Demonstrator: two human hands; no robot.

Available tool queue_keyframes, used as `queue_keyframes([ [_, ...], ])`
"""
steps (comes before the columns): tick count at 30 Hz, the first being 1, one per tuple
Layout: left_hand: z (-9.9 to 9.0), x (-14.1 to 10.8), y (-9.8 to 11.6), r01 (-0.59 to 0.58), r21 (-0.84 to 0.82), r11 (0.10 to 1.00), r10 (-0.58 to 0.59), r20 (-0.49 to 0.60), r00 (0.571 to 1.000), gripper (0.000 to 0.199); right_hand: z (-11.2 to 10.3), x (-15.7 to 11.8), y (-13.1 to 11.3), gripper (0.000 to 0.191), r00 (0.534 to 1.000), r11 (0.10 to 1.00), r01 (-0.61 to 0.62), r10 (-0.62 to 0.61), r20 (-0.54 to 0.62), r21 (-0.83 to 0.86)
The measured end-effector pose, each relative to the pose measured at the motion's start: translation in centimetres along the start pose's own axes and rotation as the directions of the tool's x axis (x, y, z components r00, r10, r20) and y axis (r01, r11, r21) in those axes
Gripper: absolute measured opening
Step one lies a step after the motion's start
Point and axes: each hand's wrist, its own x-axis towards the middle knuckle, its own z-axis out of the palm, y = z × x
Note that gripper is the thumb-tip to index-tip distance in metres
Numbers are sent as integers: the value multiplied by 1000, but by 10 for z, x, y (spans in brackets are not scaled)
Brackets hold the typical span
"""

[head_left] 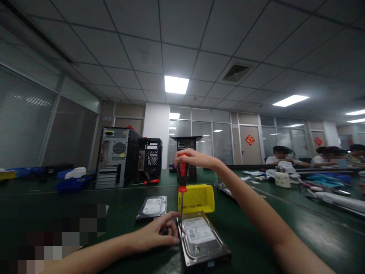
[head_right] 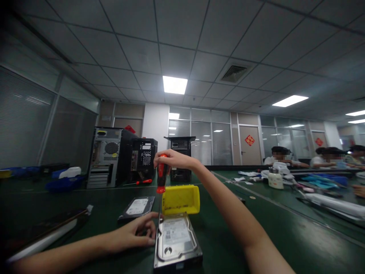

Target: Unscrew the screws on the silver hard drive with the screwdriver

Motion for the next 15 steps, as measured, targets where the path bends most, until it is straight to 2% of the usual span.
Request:
queue_keyframes([
  [9,6,-1,6,12,43,999,-13,29,1000,76,-8,-12,2,39,995,997,-29,22,100,67],
  [15,11,3,4,32,122,992,-35,21,999,87,-16,-13,19,39,987,987,-24,-2,162,160],
])
